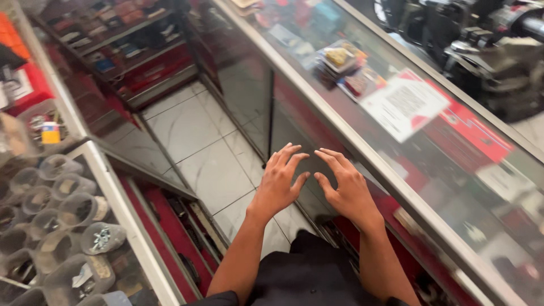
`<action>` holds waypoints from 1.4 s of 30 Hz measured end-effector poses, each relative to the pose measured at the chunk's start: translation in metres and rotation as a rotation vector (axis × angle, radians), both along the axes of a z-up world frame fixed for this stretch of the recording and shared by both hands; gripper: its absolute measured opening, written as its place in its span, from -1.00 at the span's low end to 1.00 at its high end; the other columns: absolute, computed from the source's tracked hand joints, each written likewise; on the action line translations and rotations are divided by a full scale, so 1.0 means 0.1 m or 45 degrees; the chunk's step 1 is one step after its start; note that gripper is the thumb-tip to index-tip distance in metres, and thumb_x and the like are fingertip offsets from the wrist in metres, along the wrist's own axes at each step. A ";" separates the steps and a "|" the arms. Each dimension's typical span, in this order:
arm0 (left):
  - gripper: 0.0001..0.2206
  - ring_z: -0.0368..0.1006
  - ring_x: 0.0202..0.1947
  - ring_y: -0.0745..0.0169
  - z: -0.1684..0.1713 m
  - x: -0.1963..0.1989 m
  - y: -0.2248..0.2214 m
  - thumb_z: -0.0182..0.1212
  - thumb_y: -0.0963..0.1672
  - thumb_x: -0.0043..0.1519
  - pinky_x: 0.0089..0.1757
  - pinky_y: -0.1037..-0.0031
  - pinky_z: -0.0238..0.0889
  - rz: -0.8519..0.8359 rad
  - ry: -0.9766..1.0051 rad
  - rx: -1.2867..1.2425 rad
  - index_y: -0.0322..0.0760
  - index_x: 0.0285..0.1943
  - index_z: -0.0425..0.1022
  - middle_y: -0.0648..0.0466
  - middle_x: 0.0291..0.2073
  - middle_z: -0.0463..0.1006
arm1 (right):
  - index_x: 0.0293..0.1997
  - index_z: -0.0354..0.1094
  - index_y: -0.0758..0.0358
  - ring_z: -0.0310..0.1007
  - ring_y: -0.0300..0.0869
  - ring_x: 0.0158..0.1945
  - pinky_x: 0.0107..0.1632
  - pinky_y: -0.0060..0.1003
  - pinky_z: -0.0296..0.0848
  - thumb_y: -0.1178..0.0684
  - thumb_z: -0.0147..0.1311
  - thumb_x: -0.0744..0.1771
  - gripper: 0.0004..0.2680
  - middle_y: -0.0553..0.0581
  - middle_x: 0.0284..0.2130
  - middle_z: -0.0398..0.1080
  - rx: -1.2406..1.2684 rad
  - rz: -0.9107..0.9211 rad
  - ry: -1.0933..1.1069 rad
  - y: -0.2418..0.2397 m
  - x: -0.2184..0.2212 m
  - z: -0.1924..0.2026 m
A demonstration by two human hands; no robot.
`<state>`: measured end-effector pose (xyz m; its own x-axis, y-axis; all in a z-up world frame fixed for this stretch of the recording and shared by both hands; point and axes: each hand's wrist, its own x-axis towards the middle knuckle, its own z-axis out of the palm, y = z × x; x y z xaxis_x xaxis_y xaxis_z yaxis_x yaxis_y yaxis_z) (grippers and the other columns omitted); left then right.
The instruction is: The person takes various motorcycle parts in small packages from a counter and places them onto a wall-mounted display rack, then gathers more packages from the counter and continues hanging them.
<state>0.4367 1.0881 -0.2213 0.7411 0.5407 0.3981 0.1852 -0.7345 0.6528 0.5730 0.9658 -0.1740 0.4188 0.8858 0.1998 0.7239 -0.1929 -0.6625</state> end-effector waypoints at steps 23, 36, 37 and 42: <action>-0.59 0.21 0.36 -0.23 0.08 0.74 1.78 0.31 -0.18 0.16 0.27 0.01 0.04 0.022 0.063 0.148 -0.35 0.20 0.42 -0.16 0.26 0.39 | 0.23 0.32 0.27 0.37 0.16 0.24 0.23 -0.04 0.34 0.10 0.15 0.30 -0.64 0.24 0.18 0.38 0.244 0.142 -0.037 1.90 0.72 -0.09; -0.63 0.29 0.31 -0.18 0.09 1.20 2.35 0.29 -0.18 0.20 0.25 0.09 0.15 -0.095 -0.072 0.211 -0.34 0.20 0.42 -0.12 0.21 0.43 | 0.27 0.31 0.23 0.36 0.16 0.24 0.22 -0.02 0.34 0.10 0.13 0.31 -0.64 0.25 0.18 0.38 0.181 -0.033 -0.056 2.31 0.98 -0.07; -0.63 0.30 0.31 -0.17 0.08 1.22 2.40 0.29 -0.18 0.20 0.25 0.10 0.16 -0.104 -0.090 0.214 -0.34 0.20 0.42 -0.12 0.21 0.43 | 0.27 0.31 0.23 0.36 0.16 0.24 0.22 -0.02 0.34 0.10 0.13 0.31 -0.64 0.25 0.18 0.38 0.182 -0.040 -0.061 2.34 0.99 -0.07; -0.64 0.34 0.27 -0.12 0.06 1.39 2.62 0.28 -0.18 0.22 0.21 0.13 0.20 -0.191 -0.101 0.155 -0.31 0.21 0.42 -0.08 0.22 0.45 | 0.29 0.29 0.27 0.34 0.16 0.24 0.22 -0.02 0.32 0.12 0.14 0.30 -0.61 0.26 0.18 0.36 0.138 -0.107 -0.060 2.45 1.01 -0.10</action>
